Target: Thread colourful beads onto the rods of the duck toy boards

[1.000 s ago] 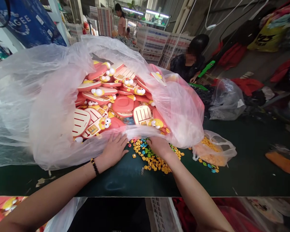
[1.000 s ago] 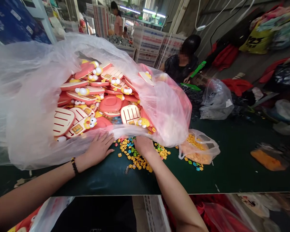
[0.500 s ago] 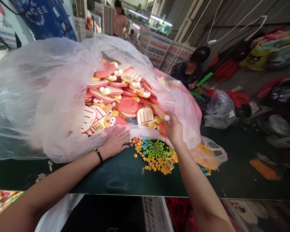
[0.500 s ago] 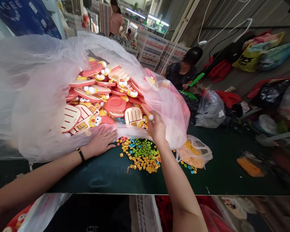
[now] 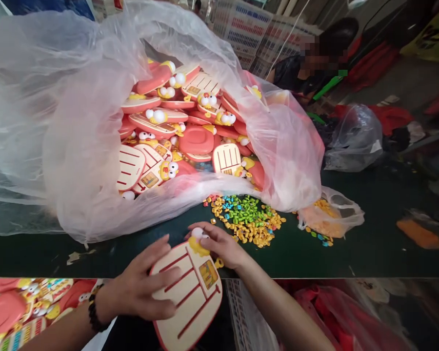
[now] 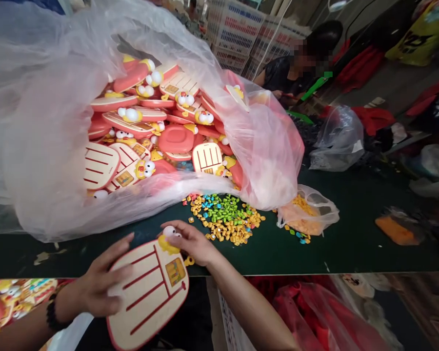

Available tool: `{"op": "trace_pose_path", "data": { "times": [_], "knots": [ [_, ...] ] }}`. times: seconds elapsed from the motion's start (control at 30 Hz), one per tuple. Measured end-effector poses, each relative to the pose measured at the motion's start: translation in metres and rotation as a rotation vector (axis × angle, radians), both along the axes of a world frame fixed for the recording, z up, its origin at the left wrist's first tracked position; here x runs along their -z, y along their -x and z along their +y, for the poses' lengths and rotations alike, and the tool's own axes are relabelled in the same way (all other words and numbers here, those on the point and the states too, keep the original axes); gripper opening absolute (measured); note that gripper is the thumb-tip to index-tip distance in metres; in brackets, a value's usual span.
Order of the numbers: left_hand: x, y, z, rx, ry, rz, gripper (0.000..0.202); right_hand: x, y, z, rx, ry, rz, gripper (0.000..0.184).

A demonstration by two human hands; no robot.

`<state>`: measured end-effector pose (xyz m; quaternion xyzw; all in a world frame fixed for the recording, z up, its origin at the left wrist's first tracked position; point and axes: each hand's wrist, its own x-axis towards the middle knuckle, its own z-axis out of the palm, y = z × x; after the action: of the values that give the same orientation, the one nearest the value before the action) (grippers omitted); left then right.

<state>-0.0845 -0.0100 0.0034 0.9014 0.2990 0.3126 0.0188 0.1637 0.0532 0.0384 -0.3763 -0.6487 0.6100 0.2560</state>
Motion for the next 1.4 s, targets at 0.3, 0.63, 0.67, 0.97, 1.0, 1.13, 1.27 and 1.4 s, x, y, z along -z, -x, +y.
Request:
{"op": "trace_pose_path", "data": {
  "times": [0.3, 0.63, 0.67, 0.97, 1.0, 1.13, 1.27, 1.4],
  "knots": [
    [-0.004, -0.017, -0.037, -0.014, -0.189, 0.193, 0.029, 0.02, -0.002, 0.041, 0.048, -0.977, -0.647, 0.026],
    [0.009, -0.064, -0.015, -0.222, -0.018, 0.246, 0.062, -0.001, 0.013, 0.118, -0.19, -1.056, -0.867, 0.028],
    [0.005, -0.064, -0.01, -0.203, 0.001, 0.242, 0.065, -0.004, 0.008, 0.121, -0.205, -1.034, -0.844, 0.028],
    [0.0, -0.058, 0.012, -0.126, 0.21, 0.249, 0.076, -0.032, -0.055, 0.09, 0.151, -0.712, -0.573, 0.028],
    [0.002, -0.06, 0.01, -0.127, 0.213, 0.249, 0.077, -0.032, -0.057, 0.085, 0.224, -0.709, -0.602, 0.026],
    [0.008, -0.073, 0.001, -0.161, 0.184, 0.228, 0.073, -0.021, -0.042, 0.073, 0.26, -0.705, -0.839, 0.02],
    [0.007, -0.085, 0.0, -0.189, 0.17, 0.208, 0.073, -0.009, -0.022, 0.08, 0.246, -0.706, -1.12, 0.021],
    [0.005, -0.083, 0.003, -0.164, 0.193, 0.224, 0.076, -0.007, -0.026, 0.088, 0.229, -0.687, -1.111, 0.02]
  ]
}}
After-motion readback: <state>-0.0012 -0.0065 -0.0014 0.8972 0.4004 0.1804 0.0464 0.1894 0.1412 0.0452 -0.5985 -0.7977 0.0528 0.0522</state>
